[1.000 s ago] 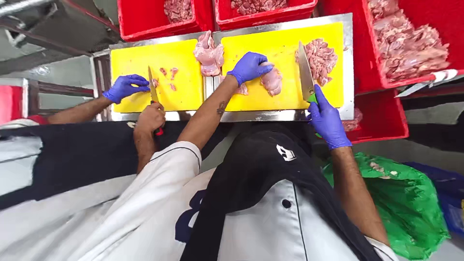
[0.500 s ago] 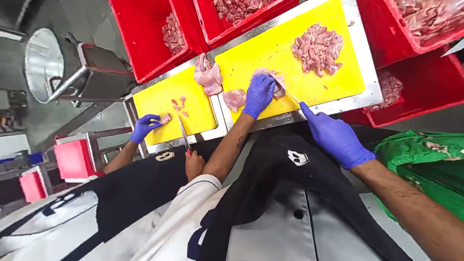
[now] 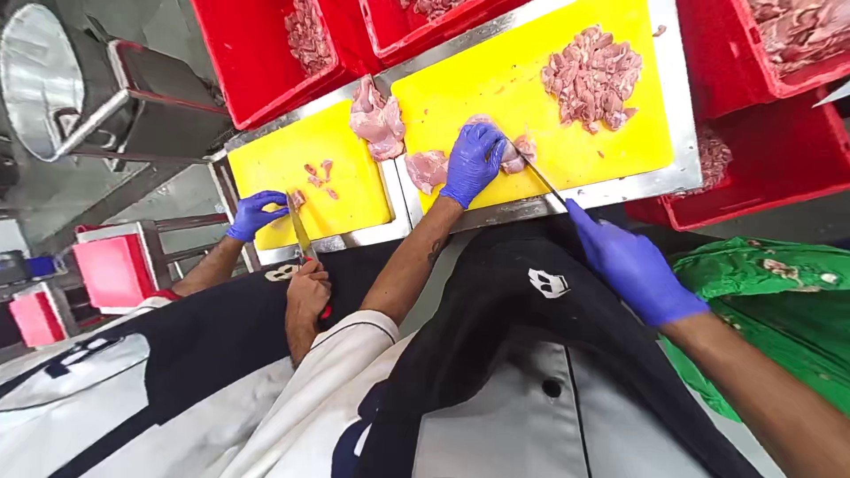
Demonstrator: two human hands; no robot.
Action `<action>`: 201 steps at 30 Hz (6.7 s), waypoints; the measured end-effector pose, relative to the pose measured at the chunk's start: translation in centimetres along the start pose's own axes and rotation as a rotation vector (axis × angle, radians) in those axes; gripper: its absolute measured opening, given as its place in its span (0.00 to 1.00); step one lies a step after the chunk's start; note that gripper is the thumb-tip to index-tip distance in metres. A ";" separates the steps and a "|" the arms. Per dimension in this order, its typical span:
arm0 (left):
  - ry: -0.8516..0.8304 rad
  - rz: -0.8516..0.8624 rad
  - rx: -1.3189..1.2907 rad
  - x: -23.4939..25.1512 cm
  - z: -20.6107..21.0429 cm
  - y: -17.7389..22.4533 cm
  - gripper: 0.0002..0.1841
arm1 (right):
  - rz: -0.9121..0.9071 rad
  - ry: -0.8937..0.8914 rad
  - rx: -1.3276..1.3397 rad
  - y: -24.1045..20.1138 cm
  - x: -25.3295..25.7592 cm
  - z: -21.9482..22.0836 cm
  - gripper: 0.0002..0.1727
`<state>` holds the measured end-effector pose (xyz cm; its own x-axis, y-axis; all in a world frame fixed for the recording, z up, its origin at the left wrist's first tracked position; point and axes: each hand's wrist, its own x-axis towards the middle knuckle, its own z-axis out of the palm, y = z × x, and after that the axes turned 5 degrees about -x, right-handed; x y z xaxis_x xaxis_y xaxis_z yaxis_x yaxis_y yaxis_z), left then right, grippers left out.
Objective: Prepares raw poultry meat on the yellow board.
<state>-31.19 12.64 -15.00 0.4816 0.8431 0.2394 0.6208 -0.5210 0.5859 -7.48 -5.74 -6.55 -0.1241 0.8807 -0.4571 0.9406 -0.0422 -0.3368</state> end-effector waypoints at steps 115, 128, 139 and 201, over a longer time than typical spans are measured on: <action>-0.101 -0.203 -0.133 -0.9 -2.9 -1.2 0.13 | -0.158 0.121 -0.057 -3.2 1.8 -2.2 0.30; -0.205 -0.254 -0.033 -0.3 -3.3 -0.3 0.13 | -0.175 0.160 -0.070 -7.8 14.7 -1.5 0.31; -0.013 -0.451 -0.276 3.8 -5.2 -3.6 0.20 | -0.034 0.143 0.693 -1.8 7.4 -4.6 0.31; -0.171 -0.554 -0.571 9.1 -1.1 0.6 0.21 | 0.150 0.248 0.958 2.2 5.3 -5.5 0.30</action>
<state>-27.06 20.14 -11.62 0.3135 0.9024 -0.2956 0.4081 0.1530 0.9000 -4.29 1.41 -5.20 0.1470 0.9042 -0.4010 0.2765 -0.4268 -0.8611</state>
